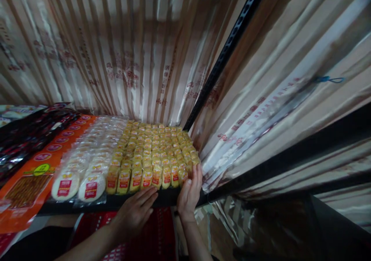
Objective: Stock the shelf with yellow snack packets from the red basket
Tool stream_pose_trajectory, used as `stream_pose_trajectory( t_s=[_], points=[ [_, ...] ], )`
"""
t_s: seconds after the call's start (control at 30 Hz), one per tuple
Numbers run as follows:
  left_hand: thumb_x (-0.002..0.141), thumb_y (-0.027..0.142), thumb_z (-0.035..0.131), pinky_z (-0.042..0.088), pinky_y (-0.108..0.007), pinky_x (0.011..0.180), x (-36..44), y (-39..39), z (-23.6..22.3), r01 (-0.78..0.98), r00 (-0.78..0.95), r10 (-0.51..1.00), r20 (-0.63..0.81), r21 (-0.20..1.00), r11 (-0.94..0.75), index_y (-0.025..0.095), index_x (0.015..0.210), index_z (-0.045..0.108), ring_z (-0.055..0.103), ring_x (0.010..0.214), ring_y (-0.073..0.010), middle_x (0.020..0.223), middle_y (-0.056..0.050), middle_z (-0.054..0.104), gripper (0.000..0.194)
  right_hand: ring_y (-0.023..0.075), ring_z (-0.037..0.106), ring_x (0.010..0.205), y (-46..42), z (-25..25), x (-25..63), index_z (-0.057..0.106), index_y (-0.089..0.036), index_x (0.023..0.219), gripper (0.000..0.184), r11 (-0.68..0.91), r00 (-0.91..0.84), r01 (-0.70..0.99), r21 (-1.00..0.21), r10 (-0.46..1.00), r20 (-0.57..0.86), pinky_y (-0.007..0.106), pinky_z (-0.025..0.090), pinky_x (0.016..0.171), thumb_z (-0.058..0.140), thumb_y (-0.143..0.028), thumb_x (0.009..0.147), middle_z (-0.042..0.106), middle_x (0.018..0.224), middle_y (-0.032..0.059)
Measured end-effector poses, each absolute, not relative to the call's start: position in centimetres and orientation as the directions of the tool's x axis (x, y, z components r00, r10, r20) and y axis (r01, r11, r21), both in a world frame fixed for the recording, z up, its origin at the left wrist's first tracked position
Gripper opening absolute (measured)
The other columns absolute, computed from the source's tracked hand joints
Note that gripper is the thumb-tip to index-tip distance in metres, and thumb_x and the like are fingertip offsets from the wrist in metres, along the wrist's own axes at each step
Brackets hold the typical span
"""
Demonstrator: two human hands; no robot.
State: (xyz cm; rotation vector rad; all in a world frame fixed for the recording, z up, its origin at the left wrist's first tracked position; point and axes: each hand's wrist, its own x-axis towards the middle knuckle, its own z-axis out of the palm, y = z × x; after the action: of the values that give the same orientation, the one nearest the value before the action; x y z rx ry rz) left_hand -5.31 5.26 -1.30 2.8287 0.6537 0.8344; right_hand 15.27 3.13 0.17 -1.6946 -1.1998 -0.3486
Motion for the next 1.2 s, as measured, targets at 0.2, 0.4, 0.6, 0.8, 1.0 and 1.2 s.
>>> stream_pose_trajectory(
  t_s=[0.2, 0.4, 0.6, 0.8, 1.0, 1.2],
  points=[
    [0.092, 0.023, 0.040, 0.044, -0.035, 0.103, -5.3, 5.2, -1.5, 0.370, 0.741, 0.474, 0.476, 0.300, -0.879, 0.013, 0.125, 0.053, 0.046, 0.126, -0.0192, 0.131, -0.009, 0.055, 0.037, 0.0242, 0.026, 0.137, 3.2, 1.3, 13.4, 0.036, -0.012, 0.137, 0.046, 0.121, 0.177, 0.931, -0.345, 0.675, 0.716, 0.053, 0.030, 0.106, 0.028, -0.025, 0.094, 0.035, 0.144, 0.0164],
    [0.090, 0.020, 0.039, 0.044, -0.038, 0.103, -5.2, 5.7, -1.1, 0.311, 0.757, 0.467, 0.457, 0.377, -0.873, 0.012, 0.123, 0.055, 0.051, 0.120, -0.0211, 0.126, -0.010, 0.058, 0.038, 0.0201, 0.020, 0.139, 7.8, 4.9, 8.8, 0.043, -0.017, 0.135, 0.047, 0.198, -0.021, 0.922, -0.334, 0.885, 0.466, 0.045, 0.028, 0.110, 0.023, -0.032, 0.096, 0.033, 0.147, 0.0088],
    [0.089, 0.015, 0.035, 0.044, -0.036, 0.103, -4.9, 6.0, -1.3, 0.302, 0.730, 0.475, 0.492, 0.392, -0.869, 0.011, 0.119, 0.057, 0.052, 0.119, -0.0196, 0.123, -0.011, 0.060, 0.037, 0.0203, 0.024, 0.138, 12.3, 6.5, 6.8, 0.034, -0.014, 0.140, 0.054, 0.153, -0.128, 0.963, -0.224, 0.984, 0.122, 0.042, 0.022, 0.112, 0.024, -0.042, 0.096, 0.030, 0.147, 0.0104],
    [0.089, 0.016, 0.034, 0.044, -0.036, 0.102, -4.7, 6.2, -1.6, 0.296, 0.741, 0.491, 0.458, 0.433, -0.851, 0.011, 0.117, 0.059, 0.052, 0.119, -0.0199, 0.121, -0.011, 0.061, 0.038, 0.0203, 0.024, 0.138, 12.2, 6.3, 6.9, 0.033, -0.009, 0.141, 0.057, 0.156, -0.146, 0.974, -0.166, 0.987, 0.071, 0.040, 0.019, 0.113, 0.024, -0.043, 0.096, 0.030, 0.147, 0.0122],
    [0.086, 0.013, 0.038, 0.043, -0.035, 0.103, -4.5, 6.2, -1.9, 0.316, 0.731, 0.528, 0.433, 0.471, -0.823, 0.013, 0.119, 0.058, 0.051, 0.120, -0.0192, 0.124, -0.009, 0.060, 0.039, 0.0217, 0.021, 0.139, 12.5, 7.3, 6.1, 0.033, -0.011, 0.141, 0.057, 0.192, -0.178, 0.969, -0.154, 0.979, 0.098, 0.041, 0.019, 0.113, 0.024, -0.044, 0.095, 0.027, 0.148, 0.0115],
    [0.083, 0.012, 0.041, 0.039, -0.036, 0.106, -4.4, 6.4, -2.0, 0.267, 0.752, 0.493, 0.437, 0.482, -0.835, 0.013, 0.121, 0.055, 0.048, 0.122, -0.0187, 0.128, -0.010, 0.057, 0.040, 0.0215, 0.023, 0.138, 12.9, 6.9, 4.7, 0.031, -0.009, 0.141, 0.058, 0.225, -0.214, 0.954, -0.199, 0.974, 0.076, 0.041, 0.019, 0.113, 0.026, -0.044, 0.095, 0.028, 0.147, 0.0126]
  ],
)
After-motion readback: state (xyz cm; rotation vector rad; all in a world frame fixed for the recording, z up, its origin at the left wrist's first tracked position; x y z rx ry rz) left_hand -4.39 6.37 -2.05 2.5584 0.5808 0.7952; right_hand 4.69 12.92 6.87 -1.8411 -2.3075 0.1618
